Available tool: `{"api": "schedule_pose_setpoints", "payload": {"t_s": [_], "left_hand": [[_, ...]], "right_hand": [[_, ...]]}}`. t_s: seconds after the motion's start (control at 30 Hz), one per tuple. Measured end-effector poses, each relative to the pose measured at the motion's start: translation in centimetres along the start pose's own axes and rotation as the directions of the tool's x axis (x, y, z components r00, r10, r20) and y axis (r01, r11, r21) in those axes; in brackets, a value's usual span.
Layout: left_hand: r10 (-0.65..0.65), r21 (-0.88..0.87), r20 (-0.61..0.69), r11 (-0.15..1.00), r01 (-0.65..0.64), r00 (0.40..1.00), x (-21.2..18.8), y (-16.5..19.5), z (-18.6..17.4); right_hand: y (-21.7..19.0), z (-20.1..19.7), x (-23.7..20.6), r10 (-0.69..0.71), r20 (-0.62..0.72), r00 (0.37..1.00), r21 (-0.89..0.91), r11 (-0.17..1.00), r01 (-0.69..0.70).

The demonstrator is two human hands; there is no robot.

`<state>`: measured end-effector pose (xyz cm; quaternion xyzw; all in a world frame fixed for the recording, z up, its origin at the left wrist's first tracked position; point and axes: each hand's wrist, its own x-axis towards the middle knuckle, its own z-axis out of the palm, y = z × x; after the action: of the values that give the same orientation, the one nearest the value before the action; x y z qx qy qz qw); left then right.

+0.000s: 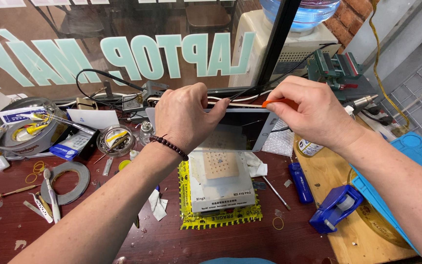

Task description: The person works at a repair bench on a white tablet. They use an orange pry tool to work around the edge of the screen, separating the display from the tablet's back casing, then lift and reposition the tablet while continuing to pry along the sides.

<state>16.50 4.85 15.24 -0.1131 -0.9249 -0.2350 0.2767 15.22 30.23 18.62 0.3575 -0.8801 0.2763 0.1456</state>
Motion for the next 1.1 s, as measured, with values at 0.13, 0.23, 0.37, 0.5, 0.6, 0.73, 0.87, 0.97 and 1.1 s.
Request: {"api": "schedule_pose_setpoints", "payload": {"t_s": [0.13,0.23,0.37,0.5,0.6,0.73,0.87,0.97,1.1], "left_hand": [[-0.016,-0.001,0.022,1.0,0.016,1.0,-0.1,0.0,0.0],[0.003,0.0,-0.012,1.0,-0.003,1.0,-0.1,0.0,-0.1],[-0.022,0.0,0.024,1.0,0.022,0.999,0.0,0.1,-0.2],[-0.04,0.013,0.043,0.999,0.039,0.998,0.2,0.2,-0.3],[-0.063,0.014,0.056,0.998,0.063,0.996,0.3,0.2,-0.5],[-0.097,0.011,0.09,0.995,0.096,0.991,0.3,0.2,-0.6],[-0.083,0.021,0.082,0.996,0.082,0.993,0.3,0.4,-0.6],[-0.106,0.03,0.082,0.994,0.104,0.991,0.1,0.5,-0.9],[-0.118,0.042,0.106,0.993,0.114,0.987,-0.3,0.8,-1.2]], "right_hand": [[-0.7,0.4,0.1,-0.098,-0.026,0.995,-0.102,0.99,0.095],[-1.1,0.7,0.5,-0.182,-0.011,0.983,-0.186,0.967,0.177],[-1.5,0.4,0.6,-0.225,0.032,0.974,-0.267,0.937,0.225],[-1.3,0.1,0.9,-0.195,0.086,0.977,-0.257,0.943,0.211],[-1.1,-0.3,0.9,-0.193,0.081,0.978,-0.243,0.948,0.207],[-0.7,-0.7,0.8,-0.189,0.076,0.979,-0.189,0.961,0.201],[-0.5,-0.7,0.2,-0.026,0.046,0.999,-0.122,0.992,0.031],[-0.3,-0.3,-0.1,0.095,0.032,0.995,0.003,0.995,-0.095],[0.0,-0.3,-0.9,0.157,0.034,0.987,0.075,0.984,-0.16]]}}
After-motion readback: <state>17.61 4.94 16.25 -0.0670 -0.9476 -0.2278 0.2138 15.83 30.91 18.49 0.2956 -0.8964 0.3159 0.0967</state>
